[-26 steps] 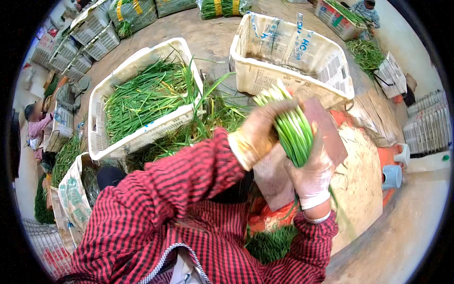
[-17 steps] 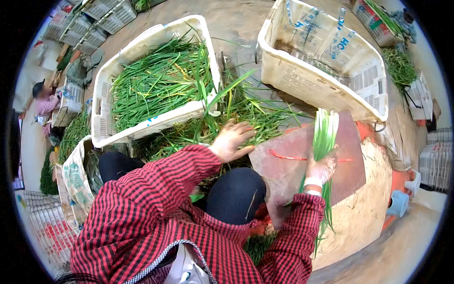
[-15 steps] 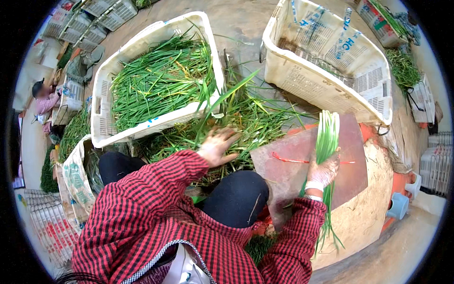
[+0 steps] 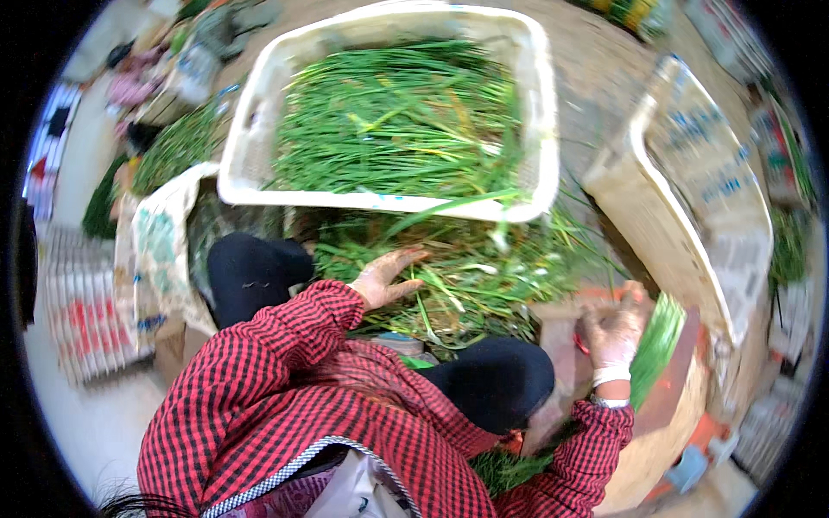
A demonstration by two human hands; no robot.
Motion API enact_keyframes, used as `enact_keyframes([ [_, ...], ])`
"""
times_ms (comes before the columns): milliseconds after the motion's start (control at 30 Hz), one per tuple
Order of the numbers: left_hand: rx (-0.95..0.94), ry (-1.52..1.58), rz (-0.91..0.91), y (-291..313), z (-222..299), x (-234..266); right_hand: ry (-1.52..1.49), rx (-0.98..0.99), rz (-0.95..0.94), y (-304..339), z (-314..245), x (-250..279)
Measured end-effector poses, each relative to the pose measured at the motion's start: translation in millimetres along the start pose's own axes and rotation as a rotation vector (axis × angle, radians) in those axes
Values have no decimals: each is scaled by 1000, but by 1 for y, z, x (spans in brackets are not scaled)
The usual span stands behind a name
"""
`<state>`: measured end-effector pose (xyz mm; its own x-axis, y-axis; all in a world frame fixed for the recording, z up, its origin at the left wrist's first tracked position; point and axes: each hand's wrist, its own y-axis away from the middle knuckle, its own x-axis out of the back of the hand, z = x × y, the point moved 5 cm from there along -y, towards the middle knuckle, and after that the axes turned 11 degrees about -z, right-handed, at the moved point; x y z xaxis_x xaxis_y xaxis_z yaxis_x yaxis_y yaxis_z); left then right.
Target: The person cleans and sorts bundles of green vegetables by hand, removing loose leaves and debris, and then places the cleaned bundles into a white plastic crate.
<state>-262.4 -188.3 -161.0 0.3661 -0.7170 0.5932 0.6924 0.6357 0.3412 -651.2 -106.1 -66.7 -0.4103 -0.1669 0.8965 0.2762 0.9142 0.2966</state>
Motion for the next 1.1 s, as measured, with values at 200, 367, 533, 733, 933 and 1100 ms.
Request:
enact_keyframes([
  [200,637,88,43,63,-85,21,163,-48,-934,-80,-118,-120],
  [367,338,115,448,95,-34,124,337,218,-796,-148,-11,-220],
  [533,510,112,1230,243,-84,232,295,173,-874,-151,-32,-196],
  [733,1432,-135,857,339,-193,249,445,34,-747,-137,-71,-157],
  [933,844,460,1556,431,-288,228,299,-45,-686,-134,-47,-136],
  [1100,-249,1217,1661,440,-184,285,34,11,-604,-123,-72,-127],
])
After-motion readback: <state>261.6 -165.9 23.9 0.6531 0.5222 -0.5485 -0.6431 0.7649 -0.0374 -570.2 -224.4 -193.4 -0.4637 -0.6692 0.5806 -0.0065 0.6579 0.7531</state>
